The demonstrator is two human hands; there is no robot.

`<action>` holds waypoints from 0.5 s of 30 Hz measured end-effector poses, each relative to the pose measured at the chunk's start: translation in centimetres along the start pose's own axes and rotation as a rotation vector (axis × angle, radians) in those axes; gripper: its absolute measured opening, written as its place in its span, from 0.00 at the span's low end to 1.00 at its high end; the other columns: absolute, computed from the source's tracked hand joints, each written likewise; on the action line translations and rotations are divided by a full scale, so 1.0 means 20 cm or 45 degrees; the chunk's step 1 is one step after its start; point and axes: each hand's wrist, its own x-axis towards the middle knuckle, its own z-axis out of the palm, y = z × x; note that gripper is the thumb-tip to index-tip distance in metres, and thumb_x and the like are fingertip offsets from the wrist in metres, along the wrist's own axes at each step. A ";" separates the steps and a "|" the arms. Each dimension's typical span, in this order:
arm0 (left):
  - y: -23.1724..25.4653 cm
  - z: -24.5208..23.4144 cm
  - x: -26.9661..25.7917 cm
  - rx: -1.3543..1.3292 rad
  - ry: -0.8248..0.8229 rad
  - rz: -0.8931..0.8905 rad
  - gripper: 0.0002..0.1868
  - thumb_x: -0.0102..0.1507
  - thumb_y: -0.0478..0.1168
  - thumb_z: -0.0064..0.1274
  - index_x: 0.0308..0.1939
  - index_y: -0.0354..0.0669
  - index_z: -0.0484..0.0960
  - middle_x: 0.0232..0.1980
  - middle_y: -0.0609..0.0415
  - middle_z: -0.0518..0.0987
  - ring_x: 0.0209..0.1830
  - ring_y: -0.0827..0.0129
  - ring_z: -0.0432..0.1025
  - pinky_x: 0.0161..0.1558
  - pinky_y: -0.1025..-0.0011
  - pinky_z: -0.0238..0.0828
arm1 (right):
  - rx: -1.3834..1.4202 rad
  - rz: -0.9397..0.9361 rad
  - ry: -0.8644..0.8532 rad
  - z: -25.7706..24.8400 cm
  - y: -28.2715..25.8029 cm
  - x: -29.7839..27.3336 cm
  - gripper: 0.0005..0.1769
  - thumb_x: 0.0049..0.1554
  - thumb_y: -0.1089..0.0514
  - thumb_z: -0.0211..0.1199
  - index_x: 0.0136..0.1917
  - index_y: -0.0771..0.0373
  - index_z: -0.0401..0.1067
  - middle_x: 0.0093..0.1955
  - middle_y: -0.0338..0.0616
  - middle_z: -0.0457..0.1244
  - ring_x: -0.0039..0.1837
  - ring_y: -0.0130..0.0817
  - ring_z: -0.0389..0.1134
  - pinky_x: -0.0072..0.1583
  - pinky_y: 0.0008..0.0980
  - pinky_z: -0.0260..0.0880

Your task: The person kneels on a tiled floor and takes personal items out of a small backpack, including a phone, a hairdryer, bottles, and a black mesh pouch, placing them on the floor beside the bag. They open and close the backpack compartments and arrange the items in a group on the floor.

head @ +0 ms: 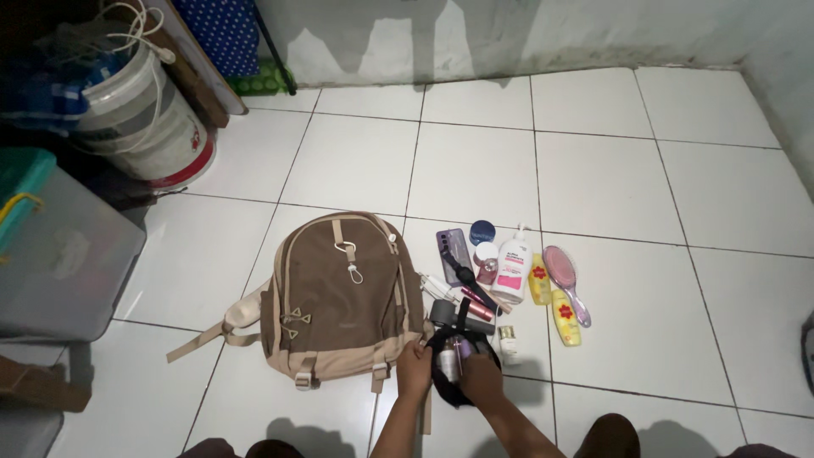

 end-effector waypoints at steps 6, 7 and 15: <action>0.02 0.02 -0.01 -0.120 -0.090 -0.146 0.12 0.63 0.41 0.56 0.31 0.37 0.72 0.26 0.49 0.75 0.22 0.61 0.74 0.26 0.63 0.73 | 0.112 0.087 0.009 0.05 0.04 0.03 0.09 0.57 0.56 0.60 0.45 0.65 0.69 0.36 0.57 0.68 0.42 0.55 0.71 0.46 0.50 0.72; 0.01 0.02 -0.01 -0.094 -0.068 -0.095 0.12 0.63 0.41 0.56 0.31 0.38 0.73 0.26 0.50 0.75 0.22 0.62 0.75 0.26 0.65 0.72 | 0.133 0.094 0.061 0.05 0.04 0.03 0.11 0.55 0.57 0.61 0.46 0.67 0.69 0.38 0.59 0.67 0.43 0.57 0.71 0.46 0.51 0.71; -0.01 0.03 0.02 -0.353 -0.081 -0.180 0.12 0.64 0.39 0.56 0.31 0.38 0.72 0.26 0.55 0.71 0.22 0.70 0.71 0.18 0.69 0.72 | -0.001 0.050 0.146 -0.04 0.10 0.18 0.04 0.52 0.63 0.58 0.44 0.62 0.70 0.44 0.53 0.68 0.50 0.54 0.70 0.53 0.49 0.70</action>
